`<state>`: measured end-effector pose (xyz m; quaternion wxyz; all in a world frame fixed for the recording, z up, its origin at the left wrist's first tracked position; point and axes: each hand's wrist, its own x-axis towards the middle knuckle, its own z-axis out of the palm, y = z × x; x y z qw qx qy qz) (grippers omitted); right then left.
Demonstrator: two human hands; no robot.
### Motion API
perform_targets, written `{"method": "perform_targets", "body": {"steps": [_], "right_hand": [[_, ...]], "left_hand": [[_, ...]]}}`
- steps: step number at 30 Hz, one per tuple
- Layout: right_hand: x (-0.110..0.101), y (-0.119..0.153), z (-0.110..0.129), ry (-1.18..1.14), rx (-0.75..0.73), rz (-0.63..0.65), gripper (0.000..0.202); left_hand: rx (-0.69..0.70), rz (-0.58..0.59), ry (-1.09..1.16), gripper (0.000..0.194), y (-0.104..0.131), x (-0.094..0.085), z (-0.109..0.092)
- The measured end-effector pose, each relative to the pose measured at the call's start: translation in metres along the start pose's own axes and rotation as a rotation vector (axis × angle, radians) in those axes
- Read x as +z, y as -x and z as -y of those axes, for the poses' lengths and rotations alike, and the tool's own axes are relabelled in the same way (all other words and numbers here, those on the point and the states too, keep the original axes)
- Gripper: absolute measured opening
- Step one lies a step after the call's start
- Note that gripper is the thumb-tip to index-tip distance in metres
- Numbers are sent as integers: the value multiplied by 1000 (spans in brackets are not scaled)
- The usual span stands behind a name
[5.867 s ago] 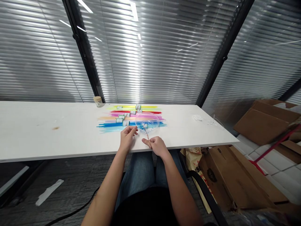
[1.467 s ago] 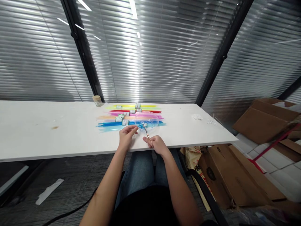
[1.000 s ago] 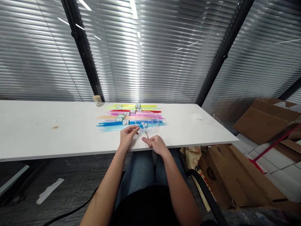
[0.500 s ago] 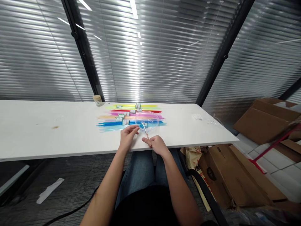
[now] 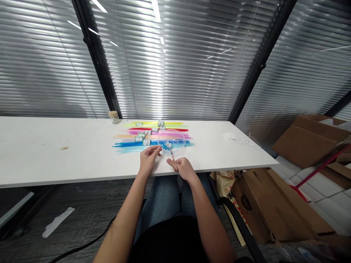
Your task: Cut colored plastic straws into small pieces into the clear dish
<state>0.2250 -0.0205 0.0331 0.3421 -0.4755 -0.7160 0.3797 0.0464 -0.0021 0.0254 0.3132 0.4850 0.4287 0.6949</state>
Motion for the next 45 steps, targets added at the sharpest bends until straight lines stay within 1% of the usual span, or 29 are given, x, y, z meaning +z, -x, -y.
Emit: {"method": "perform_targets", "body": {"steps": [9,15,18,24,32,38,45], "right_hand": [[1,1,1,-6,-4,-8,64],[-2,2,3,-18,-2,55,61],[-2,2,4,-23,-3,42,61],[-3,3,5,54,1,39,64],[-2,2,6,104,-8,34,65],[-2,2,4,109,-7,39,66],[-1,0,3,102,-7,20,66]], "left_hand": [[7,-12,-1,28,0,0,-1],[-4,-3,-5,27,1,1,-3],[-1,-7,-2,26,1,1,-3],[21,-48,13,24,0,1,-3],[0,26,-9,25,2,1,-6],[2,43,-8,27,1,1,-4],[47,50,-4,33,3,0,-6]]}}
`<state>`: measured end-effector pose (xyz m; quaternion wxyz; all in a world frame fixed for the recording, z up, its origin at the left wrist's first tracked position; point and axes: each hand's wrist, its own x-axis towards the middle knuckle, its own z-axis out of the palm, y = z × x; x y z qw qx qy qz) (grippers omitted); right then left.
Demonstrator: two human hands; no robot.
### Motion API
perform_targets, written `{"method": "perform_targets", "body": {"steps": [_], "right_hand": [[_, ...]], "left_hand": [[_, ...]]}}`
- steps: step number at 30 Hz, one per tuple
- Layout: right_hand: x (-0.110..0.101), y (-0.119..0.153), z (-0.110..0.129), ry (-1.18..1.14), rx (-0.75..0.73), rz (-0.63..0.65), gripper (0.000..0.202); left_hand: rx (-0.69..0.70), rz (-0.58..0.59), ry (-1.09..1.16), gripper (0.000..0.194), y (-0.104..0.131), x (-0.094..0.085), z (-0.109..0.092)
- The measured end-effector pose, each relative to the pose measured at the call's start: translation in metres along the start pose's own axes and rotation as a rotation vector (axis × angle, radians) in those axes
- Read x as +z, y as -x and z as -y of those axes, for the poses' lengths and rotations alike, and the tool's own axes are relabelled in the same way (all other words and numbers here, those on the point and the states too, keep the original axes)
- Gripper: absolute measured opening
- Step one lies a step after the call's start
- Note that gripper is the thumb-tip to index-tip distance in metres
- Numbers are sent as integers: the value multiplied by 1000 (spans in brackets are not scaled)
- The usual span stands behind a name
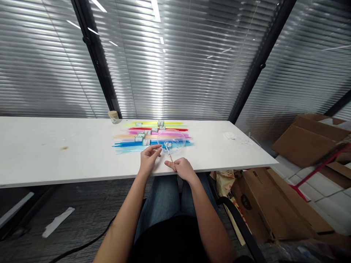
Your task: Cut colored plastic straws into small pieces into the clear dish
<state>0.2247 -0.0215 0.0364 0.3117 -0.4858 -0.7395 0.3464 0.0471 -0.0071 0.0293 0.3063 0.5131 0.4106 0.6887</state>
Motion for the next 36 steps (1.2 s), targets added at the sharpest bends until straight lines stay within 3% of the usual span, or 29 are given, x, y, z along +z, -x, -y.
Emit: {"method": "perform_targets", "body": {"steps": [10,23,36], "right_hand": [[2,-1,-1,14,12,-19,67],[4,-2,-2,21,26,-35,66],[5,-2,-1,-131,45,-105,59]], "left_hand": [[16,-10,-50,23,-2,2,5],[10,-4,-92,27,0,4,-2],[35,34,-135,25,2,6,-6]]}}
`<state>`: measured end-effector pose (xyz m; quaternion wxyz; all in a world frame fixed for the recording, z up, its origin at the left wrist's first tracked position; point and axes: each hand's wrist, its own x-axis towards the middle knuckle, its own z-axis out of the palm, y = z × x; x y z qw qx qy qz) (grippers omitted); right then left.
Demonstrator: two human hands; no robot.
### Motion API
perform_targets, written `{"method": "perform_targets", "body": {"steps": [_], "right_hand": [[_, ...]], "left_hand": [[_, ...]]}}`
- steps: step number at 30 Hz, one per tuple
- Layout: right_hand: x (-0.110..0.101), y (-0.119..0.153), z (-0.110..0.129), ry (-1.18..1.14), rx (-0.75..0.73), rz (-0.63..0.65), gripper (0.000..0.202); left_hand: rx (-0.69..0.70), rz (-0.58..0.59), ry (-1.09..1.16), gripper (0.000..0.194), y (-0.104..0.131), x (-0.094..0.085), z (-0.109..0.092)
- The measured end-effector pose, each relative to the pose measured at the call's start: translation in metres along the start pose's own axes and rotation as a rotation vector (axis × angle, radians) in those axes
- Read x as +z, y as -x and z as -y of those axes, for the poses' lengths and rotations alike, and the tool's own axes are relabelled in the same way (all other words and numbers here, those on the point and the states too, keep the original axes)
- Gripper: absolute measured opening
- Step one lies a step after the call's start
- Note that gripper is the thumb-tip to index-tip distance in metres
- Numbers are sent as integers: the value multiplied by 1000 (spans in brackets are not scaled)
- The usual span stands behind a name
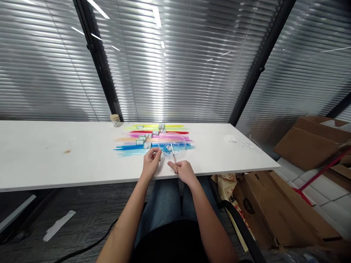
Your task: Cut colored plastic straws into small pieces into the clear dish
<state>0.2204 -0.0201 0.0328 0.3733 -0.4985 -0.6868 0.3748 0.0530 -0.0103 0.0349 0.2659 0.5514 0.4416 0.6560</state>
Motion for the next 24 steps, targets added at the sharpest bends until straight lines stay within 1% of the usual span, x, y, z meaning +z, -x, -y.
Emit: {"method": "perform_targets", "body": {"steps": [3,6,9,12,15,17,19,21,24], "right_hand": [[-1,-1,-1,-86,-16,-2,57],[-6,0,3,-163,-39,-24,53],[-13,2,13,-224,-107,-71,43],[-19,2,23,-274,-185,-100,34],[-23,1,28,-358,-254,-90,29],[-26,0,29,-381,-263,-57,25],[-30,-2,29,-399,-279,-26,22],[-36,-6,28,-409,-310,-26,20],[-46,-15,27,-387,-379,-36,21]], "left_hand": [[32,13,-50,25,1,0,-3],[86,20,-119,23,5,0,-9],[141,52,-186,20,12,2,-22],[162,130,-223,18,18,6,-38],[150,227,-239,18,22,12,-52],[101,299,-245,19,22,16,-58],[51,325,-246,22,21,20,-62],[8,339,-248,24,18,24,-65],[-19,368,-272,25,9,30,-69]]}}
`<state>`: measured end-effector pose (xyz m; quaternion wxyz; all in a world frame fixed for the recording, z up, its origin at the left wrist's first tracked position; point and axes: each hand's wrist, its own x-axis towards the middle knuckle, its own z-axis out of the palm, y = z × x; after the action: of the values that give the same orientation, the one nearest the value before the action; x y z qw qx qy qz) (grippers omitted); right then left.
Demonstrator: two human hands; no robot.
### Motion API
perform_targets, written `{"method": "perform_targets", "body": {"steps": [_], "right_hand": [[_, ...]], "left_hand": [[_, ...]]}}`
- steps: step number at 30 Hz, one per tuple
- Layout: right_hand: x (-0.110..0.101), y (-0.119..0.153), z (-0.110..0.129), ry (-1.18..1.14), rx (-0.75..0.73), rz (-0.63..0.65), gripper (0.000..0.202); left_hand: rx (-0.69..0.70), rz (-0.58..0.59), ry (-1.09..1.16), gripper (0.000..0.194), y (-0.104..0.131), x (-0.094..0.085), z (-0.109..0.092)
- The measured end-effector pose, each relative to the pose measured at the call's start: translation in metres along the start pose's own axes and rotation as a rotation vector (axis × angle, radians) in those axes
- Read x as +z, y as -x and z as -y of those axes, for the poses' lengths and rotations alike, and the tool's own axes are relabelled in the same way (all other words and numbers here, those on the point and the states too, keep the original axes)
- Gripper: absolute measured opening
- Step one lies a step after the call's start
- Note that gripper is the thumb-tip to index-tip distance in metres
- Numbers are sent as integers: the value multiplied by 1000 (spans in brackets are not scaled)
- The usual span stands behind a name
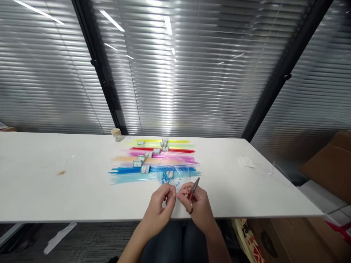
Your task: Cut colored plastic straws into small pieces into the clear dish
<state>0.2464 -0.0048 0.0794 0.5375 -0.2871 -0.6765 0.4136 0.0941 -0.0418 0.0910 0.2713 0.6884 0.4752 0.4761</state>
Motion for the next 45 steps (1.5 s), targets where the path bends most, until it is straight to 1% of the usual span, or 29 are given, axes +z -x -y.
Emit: {"method": "perform_targets", "body": {"steps": [4,8,11,13,14,15,17,19,20,21,23,25,27,29,32,34,36,39,42,45], "right_hand": [[-10,-19,2,82,-56,21,26],[-17,-38,1,137,-32,41,27],[-29,-50,-8,182,96,0,27],[-42,-59,-17,232,224,-17,29],[-49,-65,-21,265,315,21,30],[-56,-71,-26,301,370,6,33],[-70,-87,-32,405,420,-9,36],[-80,-107,-36,530,394,-5,36],[-84,-118,-37,595,345,-5,37],[-86,-130,-38,666,277,-26,42],[-89,-153,-41,767,213,3,47],[-89,-172,-48,814,190,18,48],[-87,-184,-58,831,215,13,52],[-86,-188,-71,818,260,-21,53],[-87,-183,-91,744,335,-77,49],[-90,-178,-101,688,388,-110,46],[-93,-174,-108,661,394,-141,44],[-99,-172,-115,677,353,-181,37],[-102,-172,-119,672,348,-195,33],[-101,-170,-121,604,364,-182,34]], "left_hand": [[-29,36,-81,24,-19,-3,-10],[-51,73,-188,25,-41,-14,-16],[-74,127,-302,23,-62,-31,-16],[-115,192,-393,21,-78,-45,-14],[-124,231,-433,21,-87,-52,-14],[-134,272,-476,20,-97,-58,-14],[-152,331,-573,20,-116,-68,-14],[-153,368,-654,19,-132,-74,-13],[-160,392,-685,19,-139,-76,-13],[-169,417,-717,20,-145,-77,-12],[-179,464,-763,21,-152,-78,-9],[-164,513,-786,22,-158,-78,-4],[-142,578,-813,24,-162,-78,1],[-126,652,-853,26,-168,-76,5],[-109,738,-881,28,-178,-73,9],[-79,775,-888,26,-183,-71,10],[-26,803,-901,25,-186,-69,11],[30,825,-907,22,-187,-70,13],[28,817,-908,20,-186,-73,16],[13,797,-899,20,-184,-73,18]]}}
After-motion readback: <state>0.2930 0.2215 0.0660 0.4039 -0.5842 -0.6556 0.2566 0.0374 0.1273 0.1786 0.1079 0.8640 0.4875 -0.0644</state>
